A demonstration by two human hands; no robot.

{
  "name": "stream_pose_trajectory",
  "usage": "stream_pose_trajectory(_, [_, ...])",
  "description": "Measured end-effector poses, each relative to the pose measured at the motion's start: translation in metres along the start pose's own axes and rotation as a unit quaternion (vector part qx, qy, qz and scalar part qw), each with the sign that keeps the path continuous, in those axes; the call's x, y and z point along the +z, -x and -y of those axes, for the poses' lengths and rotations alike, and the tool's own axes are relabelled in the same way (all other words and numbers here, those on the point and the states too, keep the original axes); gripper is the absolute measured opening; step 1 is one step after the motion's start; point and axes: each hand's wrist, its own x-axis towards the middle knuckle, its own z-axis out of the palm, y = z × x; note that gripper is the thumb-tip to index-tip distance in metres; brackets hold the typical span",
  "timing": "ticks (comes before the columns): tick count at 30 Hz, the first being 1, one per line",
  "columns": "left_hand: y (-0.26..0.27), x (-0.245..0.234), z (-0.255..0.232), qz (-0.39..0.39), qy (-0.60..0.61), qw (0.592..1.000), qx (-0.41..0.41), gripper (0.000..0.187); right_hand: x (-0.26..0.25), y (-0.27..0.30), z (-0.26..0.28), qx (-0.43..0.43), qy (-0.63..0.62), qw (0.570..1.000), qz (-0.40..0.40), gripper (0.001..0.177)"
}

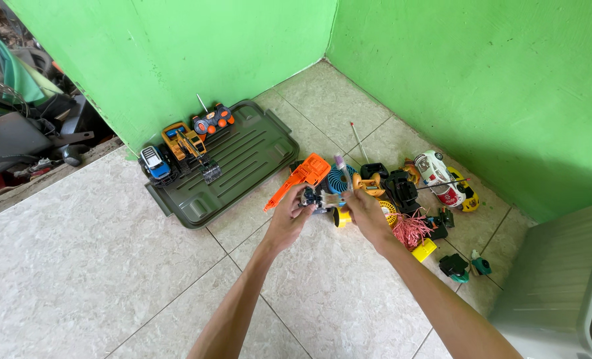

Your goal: The person cleans a black remote control and a small white toy using a toothbrush and a pink stringy duster. They scrub the remote control with the toothbrush, then use the duster to wipe it down. They repeat the process on the small white toy, scrubbing and dusting it before placing it on the floor.

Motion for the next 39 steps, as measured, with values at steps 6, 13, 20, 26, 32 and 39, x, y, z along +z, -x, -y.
stream_pose_trajectory(6, [-0.005,-0.004,0.010,-0.100,-0.090,0.990,0.050,0.038,0.029,0.020,0.007,-0.129,0.097,0.987,0.019,0.025])
stream_pose_trajectory(13, [-0.011,0.005,0.005,-0.103,-0.027,0.990,0.097,0.035,0.044,0.056,0.024,-0.104,0.260,0.960,0.009,0.020])
stream_pose_trajectory(20, [-0.004,0.012,-0.016,-0.099,-0.231,0.955,0.158,0.038,0.031,0.046,0.015,-0.168,0.296,0.939,-0.048,0.018])
stream_pose_trajectory(26, [-0.012,0.020,-0.019,-0.106,-0.215,0.961,0.137,0.036,0.035,0.059,0.025,-0.052,0.188,0.981,0.006,0.022])
stream_pose_trajectory(32, [-0.015,0.011,-0.011,-0.055,-0.128,0.981,0.133,0.032,0.018,0.068,0.025,-0.046,0.276,0.960,0.024,0.022])
stream_pose_trajectory(39, [-0.010,0.031,-0.006,-0.001,-0.088,0.989,0.121,0.037,0.014,0.048,0.032,-0.150,0.271,0.950,-0.040,0.018])
